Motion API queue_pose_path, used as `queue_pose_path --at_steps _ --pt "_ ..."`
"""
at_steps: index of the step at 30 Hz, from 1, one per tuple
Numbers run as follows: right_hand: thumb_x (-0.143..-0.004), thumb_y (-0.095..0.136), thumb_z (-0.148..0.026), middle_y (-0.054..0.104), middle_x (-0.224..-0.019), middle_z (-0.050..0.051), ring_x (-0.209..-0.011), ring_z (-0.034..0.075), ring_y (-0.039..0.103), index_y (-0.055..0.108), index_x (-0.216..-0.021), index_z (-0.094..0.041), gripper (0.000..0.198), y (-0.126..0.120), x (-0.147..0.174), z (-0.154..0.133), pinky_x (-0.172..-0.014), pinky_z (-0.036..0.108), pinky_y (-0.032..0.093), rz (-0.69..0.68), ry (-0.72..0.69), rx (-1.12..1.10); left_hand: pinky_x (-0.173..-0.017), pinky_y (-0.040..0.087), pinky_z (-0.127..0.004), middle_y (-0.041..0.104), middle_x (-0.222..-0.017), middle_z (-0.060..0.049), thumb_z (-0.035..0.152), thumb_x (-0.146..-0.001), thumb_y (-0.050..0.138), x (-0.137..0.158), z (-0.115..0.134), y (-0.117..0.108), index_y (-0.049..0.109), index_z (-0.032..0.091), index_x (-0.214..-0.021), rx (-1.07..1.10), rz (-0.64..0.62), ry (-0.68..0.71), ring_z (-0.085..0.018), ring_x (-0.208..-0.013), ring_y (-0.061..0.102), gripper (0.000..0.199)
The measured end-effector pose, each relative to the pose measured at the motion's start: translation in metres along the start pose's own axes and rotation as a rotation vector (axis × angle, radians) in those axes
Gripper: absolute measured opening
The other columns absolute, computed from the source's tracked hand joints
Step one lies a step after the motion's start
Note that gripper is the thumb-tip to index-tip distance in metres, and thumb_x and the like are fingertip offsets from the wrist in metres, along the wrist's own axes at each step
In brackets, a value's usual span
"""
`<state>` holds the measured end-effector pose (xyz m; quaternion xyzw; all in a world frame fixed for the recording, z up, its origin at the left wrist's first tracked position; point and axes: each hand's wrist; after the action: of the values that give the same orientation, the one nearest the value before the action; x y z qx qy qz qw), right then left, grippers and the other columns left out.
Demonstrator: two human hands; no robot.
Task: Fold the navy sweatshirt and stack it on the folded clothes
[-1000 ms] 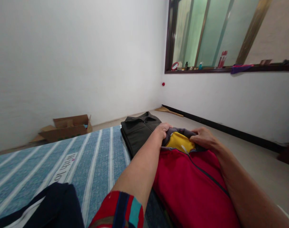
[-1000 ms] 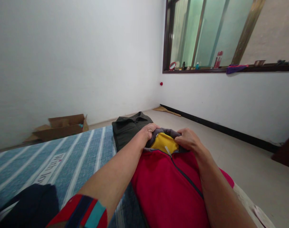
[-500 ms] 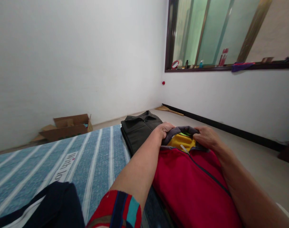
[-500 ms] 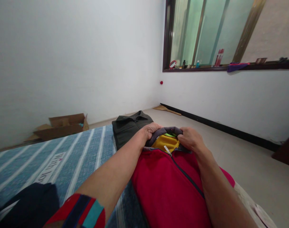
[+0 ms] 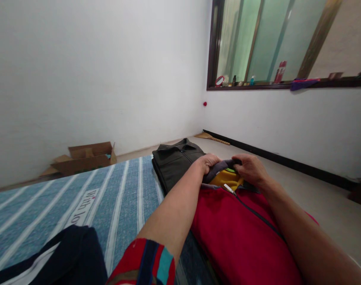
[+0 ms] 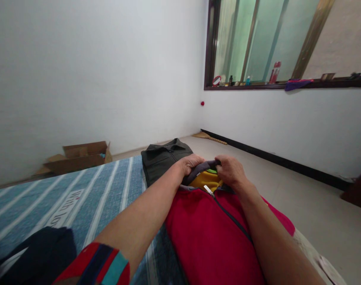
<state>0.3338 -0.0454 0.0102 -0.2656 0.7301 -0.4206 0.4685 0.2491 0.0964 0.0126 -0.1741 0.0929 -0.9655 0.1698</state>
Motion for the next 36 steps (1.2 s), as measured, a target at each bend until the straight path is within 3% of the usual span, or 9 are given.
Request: queue_pose_path --at_steps 3,8,11,13,17,24,32,36 --pt "-0.071 0.049 -0.016 0.067 -0.074 0.001 -0.069 0.015 0.059 0.068 -0.079 -0.021 0.021 0.003 0.002 0.004 -0.062 0.023 0.039 0.005 0.041 -0.119 -0.055 0.048 -0.029 0.062 -0.055 -0.005 0.009 -0.065 0.054 0.000 0.003 0.005 0.066 0.010 -0.069 -0.268 0.207 0.107 -0.018 -0.054 0.059 0.012" --pt "-0.068 0.054 -0.020 0.067 -0.074 0.001 -0.063 0.014 0.058 0.067 -0.094 -0.018 0.028 0.004 0.004 0.010 -0.059 0.022 0.040 0.086 0.134 -0.293 -0.068 0.044 -0.022 0.064 -0.070 -0.002 0.011 -0.067 0.056 0.002 0.010 0.005 0.069 0.013 -0.082 -0.404 0.370 0.356 -0.014 -0.073 0.057 0.020" --pt "-0.070 0.055 -0.023 0.065 -0.070 0.000 -0.060 0.014 0.056 0.067 -0.089 -0.018 0.023 0.003 0.006 0.010 -0.058 0.023 0.039 0.115 0.116 -0.316 -0.067 0.042 -0.021 0.063 -0.068 -0.002 0.023 -0.076 0.050 0.008 0.010 0.004 0.070 0.012 -0.080 -0.554 0.388 0.580 -0.013 -0.071 0.055 0.024" --pt "-0.070 0.055 -0.024 0.065 -0.071 0.000 -0.064 0.014 0.057 0.068 -0.086 -0.018 0.021 0.003 0.007 0.009 -0.061 0.023 0.040 0.147 0.087 -0.331 -0.062 0.040 -0.021 0.061 -0.066 -0.001 0.033 -0.078 0.049 0.011 0.007 0.004 0.071 0.012 -0.078 -0.585 0.313 0.641 -0.013 -0.068 0.054 0.031" --pt "-0.072 0.053 -0.024 0.065 -0.073 0.001 -0.068 0.015 0.058 0.069 -0.079 -0.018 0.018 0.005 0.008 0.010 -0.063 0.024 0.040 0.190 0.063 -0.318 -0.053 0.036 -0.020 0.057 -0.062 0.002 0.035 -0.069 0.058 0.012 0.001 0.005 0.071 0.011 -0.084 -0.545 0.133 0.584 -0.011 -0.061 0.050 0.031" --pt "-0.072 0.050 -0.023 0.065 -0.069 0.004 -0.066 0.016 0.057 0.069 -0.069 -0.017 0.020 0.004 0.006 0.011 -0.061 0.024 0.040 0.166 0.039 -0.216 -0.048 0.030 -0.021 0.047 -0.050 0.004 0.026 -0.067 0.053 0.003 -0.001 0.009 0.072 0.010 -0.072 -0.549 0.136 0.498 -0.010 -0.052 0.041 0.025" --pt "-0.062 0.065 -0.038 0.061 -0.057 0.003 -0.049 0.013 0.051 0.066 -0.065 -0.012 0.026 0.004 0.008 0.020 -0.047 0.024 0.039 0.329 0.370 -0.785 -0.049 0.032 -0.020 0.051 -0.051 0.003 0.024 -0.070 0.054 -0.003 -0.004 0.010 0.073 0.011 -0.074 -0.603 0.186 0.469 -0.011 -0.056 0.046 0.024" --pt "-0.060 0.066 -0.037 0.063 -0.057 0.004 -0.050 0.013 0.054 0.065 -0.066 -0.013 0.026 0.008 0.005 0.031 -0.048 0.024 0.042 0.392 0.419 -0.792 -0.051 0.035 -0.020 0.056 -0.054 0.002 0.025 -0.070 0.054 -0.004 -0.004 0.011 0.074 0.012 -0.077 -0.624 0.211 0.459 -0.012 -0.058 0.049 0.025"
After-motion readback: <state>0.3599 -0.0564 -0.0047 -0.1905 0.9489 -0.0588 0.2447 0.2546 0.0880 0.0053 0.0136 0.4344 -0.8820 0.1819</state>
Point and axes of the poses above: each hand's wrist, its own x-axis away from the middle knuckle, its own y-axis out of the palm, z = x × y
